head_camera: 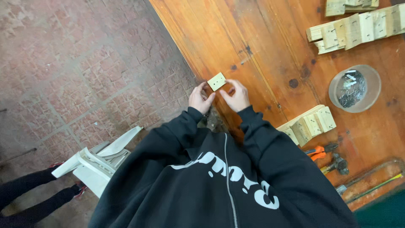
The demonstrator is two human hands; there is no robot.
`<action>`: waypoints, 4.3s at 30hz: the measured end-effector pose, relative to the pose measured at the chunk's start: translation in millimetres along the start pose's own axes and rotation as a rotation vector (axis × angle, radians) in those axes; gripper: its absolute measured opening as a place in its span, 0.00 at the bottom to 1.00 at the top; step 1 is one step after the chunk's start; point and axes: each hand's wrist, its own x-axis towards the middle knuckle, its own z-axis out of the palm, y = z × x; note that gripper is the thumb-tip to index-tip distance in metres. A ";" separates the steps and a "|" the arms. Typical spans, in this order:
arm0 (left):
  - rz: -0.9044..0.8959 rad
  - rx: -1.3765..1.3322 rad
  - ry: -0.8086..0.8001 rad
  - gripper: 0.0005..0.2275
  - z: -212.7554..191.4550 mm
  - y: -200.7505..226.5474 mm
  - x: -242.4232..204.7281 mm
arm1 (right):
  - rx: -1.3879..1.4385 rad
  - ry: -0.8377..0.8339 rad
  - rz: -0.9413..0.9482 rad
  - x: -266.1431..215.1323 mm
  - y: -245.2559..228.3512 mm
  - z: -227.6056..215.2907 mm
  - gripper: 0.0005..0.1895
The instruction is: The person assembles small wooden blocks by stacking them and hammering nails into pre-drilled holes. They repeatedly pick up nails from a container, position the blocks, and use a hammer to secure them together on a wooden workbench.
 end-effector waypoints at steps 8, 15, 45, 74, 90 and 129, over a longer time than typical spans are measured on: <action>-0.062 -0.036 -0.146 0.33 -5.2 17.0 26.3 | -0.121 0.084 0.142 17.2 -1.0 18.6 0.28; -0.033 -0.323 -0.301 0.33 26.8 51.8 34.0 | -0.071 0.255 0.338 -16.2 8.8 -16.6 0.32; 0.763 0.317 -0.832 0.31 195.2 78.0 -112.3 | -0.152 1.026 0.595 -293.9 40.5 -76.7 0.23; 0.639 0.344 -0.786 0.39 207.5 70.0 -121.1 | -0.002 0.878 0.525 -319.5 61.1 -97.6 0.26; 0.552 0.411 -0.886 0.46 215.4 83.9 -108.5 | -0.017 0.908 0.546 -315.0 73.7 -109.2 0.22; 1.160 0.710 -0.551 0.26 374.2 221.2 -2.0 | -0.665 0.220 0.368 -49.5 257.2 -390.1 0.03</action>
